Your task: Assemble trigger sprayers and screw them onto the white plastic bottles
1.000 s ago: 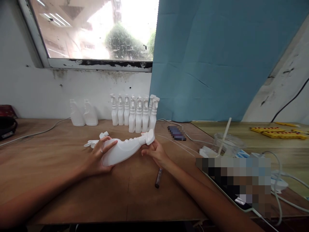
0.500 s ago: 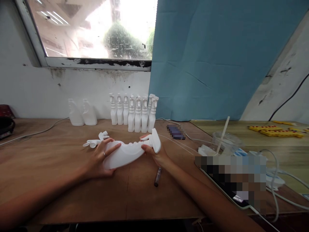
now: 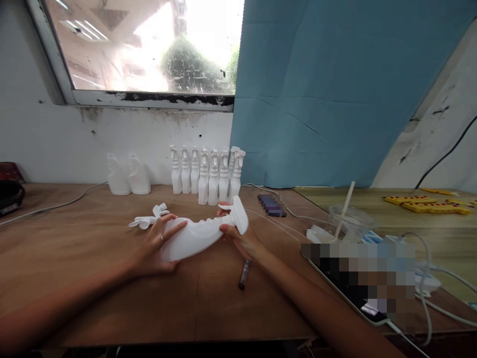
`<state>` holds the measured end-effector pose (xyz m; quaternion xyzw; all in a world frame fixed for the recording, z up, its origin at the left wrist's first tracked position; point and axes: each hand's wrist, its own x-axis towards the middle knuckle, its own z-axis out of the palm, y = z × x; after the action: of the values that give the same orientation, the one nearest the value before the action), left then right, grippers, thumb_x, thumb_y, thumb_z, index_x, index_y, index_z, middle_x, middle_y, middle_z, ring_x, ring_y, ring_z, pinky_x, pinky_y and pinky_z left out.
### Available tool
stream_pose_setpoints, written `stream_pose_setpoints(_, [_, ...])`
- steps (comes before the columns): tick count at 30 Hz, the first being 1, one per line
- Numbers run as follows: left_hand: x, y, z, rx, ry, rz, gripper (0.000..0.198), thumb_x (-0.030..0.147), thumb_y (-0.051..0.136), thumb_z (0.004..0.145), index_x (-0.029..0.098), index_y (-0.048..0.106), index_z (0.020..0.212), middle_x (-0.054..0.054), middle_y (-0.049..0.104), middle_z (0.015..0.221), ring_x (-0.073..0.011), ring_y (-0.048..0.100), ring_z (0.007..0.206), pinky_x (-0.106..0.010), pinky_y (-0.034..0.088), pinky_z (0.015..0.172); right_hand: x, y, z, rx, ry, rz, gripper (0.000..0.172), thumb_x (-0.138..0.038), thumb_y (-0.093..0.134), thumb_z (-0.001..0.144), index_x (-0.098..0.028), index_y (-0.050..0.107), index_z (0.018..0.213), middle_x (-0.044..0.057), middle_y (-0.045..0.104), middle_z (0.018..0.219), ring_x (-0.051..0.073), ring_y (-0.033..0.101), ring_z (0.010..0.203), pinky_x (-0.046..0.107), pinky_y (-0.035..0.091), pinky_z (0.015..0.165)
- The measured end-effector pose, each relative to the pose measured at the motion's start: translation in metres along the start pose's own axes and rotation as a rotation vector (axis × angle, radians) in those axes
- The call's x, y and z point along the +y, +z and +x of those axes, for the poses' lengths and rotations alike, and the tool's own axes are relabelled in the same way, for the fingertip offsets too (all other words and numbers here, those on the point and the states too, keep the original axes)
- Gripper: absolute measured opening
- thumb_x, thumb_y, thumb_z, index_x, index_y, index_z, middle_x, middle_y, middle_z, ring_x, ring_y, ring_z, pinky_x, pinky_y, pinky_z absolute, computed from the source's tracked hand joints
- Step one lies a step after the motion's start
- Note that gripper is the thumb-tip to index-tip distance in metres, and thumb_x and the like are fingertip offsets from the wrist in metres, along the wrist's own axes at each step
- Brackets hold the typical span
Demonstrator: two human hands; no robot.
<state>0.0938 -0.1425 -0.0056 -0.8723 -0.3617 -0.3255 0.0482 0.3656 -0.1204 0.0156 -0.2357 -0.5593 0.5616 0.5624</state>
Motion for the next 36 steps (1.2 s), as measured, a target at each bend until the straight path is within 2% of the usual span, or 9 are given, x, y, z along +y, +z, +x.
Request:
stream_pose_setpoints(4, [-0.003,-0.004,0.002,-0.091,-0.074,-0.172,0.089,0.040,0.073,0.069,0.032,0.030,0.147,-0.010,0.030,0.144,-0.0356,0.033,0.132,-0.049,0.030,0.109,0.001,-0.001,0.002,-0.025,-0.002,0.044,0.053,-0.027,0.077,0.072,-0.029,0.055,0.120,0.002,0.053,0.101,0.016,0.052,0.080,0.020,0.046,0.049])
stream_pose_setpoints(8, [-0.011,-0.006,0.010,-0.258,-0.339,-0.653,0.078,0.051,0.058,0.084,0.028,0.023,0.150,-0.010,0.037,0.148,-0.0325,0.036,0.134,-0.046,0.033,0.109,-0.004,-0.002,0.003,-0.121,0.013,0.043,0.061,-0.029,0.079,0.070,-0.029,0.055,0.125,0.003,0.055,0.099,0.017,0.053,0.077,0.021,0.045,0.047])
stream_pose_setpoints(10, [-0.016,-0.006,0.015,-0.362,-0.459,-0.884,0.067,0.051,0.054,0.088,0.026,0.033,0.147,-0.009,0.043,0.145,-0.0308,0.042,0.131,-0.044,0.037,0.106,-0.008,-0.002,0.004,-0.177,0.003,0.019,0.064,-0.031,0.080,0.068,-0.027,0.055,0.126,0.004,0.056,0.099,0.016,0.053,0.074,0.022,0.046,0.047])
stream_pose_setpoints(12, [-0.020,-0.006,0.017,-0.418,-0.500,-1.002,0.061,0.050,0.058,0.086,0.023,0.044,0.140,-0.008,0.047,0.143,-0.0299,0.045,0.129,-0.042,0.040,0.105,-0.011,-0.003,0.005,-0.201,-0.017,-0.022,0.063,-0.032,0.081,0.068,-0.026,0.056,0.125,0.004,0.057,0.098,0.016,0.055,0.073,0.023,0.048,0.048])
stream_pose_setpoints(15, [-0.020,-0.004,0.016,-0.338,-0.487,-0.965,0.058,0.047,0.062,0.084,0.022,0.047,0.134,-0.008,0.050,0.140,-0.0276,0.047,0.127,-0.038,0.042,0.102,-0.011,-0.003,0.006,-0.178,-0.043,-0.071,0.059,-0.030,0.080,0.069,-0.025,0.056,0.122,0.005,0.059,0.097,0.018,0.057,0.077,0.025,0.052,0.050])
stream_pose_setpoints(22, [-0.010,-0.001,0.011,-0.017,-0.328,-0.511,0.047,0.044,0.061,0.086,0.022,0.051,0.127,-0.008,0.056,0.128,-0.0253,0.052,0.117,-0.038,0.042,0.101,-0.008,0.004,0.002,-0.050,-0.008,-0.038,0.053,-0.032,0.073,0.078,-0.024,0.053,0.126,0.008,0.066,0.108,0.022,0.062,0.092,0.023,0.049,0.053])
stream_pose_setpoints(25, [-0.006,-0.001,0.009,0.033,-0.306,-0.451,0.046,0.042,0.061,0.086,0.024,0.051,0.127,-0.007,0.056,0.128,-0.0245,0.052,0.118,-0.038,0.042,0.100,-0.008,0.006,0.000,-0.028,0.000,-0.039,0.051,-0.032,0.072,0.079,-0.023,0.055,0.127,0.009,0.068,0.110,0.023,0.063,0.097,0.023,0.048,0.057])
stream_pose_setpoints(29, [-0.001,0.000,0.007,0.101,-0.305,-0.416,0.046,0.041,0.062,0.086,0.023,0.051,0.127,-0.008,0.056,0.128,-0.0244,0.052,0.118,-0.037,0.043,0.098,-0.009,0.006,0.000,-0.010,-0.004,-0.038,0.049,-0.032,0.070,0.081,-0.022,0.056,0.127,0.008,0.069,0.109,0.024,0.063,0.101,0.028,0.050,0.072])
stream_pose_setpoints(36, [0.005,0.003,0.006,0.177,-0.324,-0.465,0.045,0.039,0.065,0.084,0.025,0.052,0.126,-0.006,0.055,0.129,-0.0239,0.050,0.120,-0.036,0.042,0.099,-0.007,0.007,-0.002,-0.016,-0.018,0.066,0.044,-0.034,0.072,0.080,-0.026,0.057,0.122,0.007,0.066,0.118,0.025,0.062,0.106,0.036,0.049,0.088])
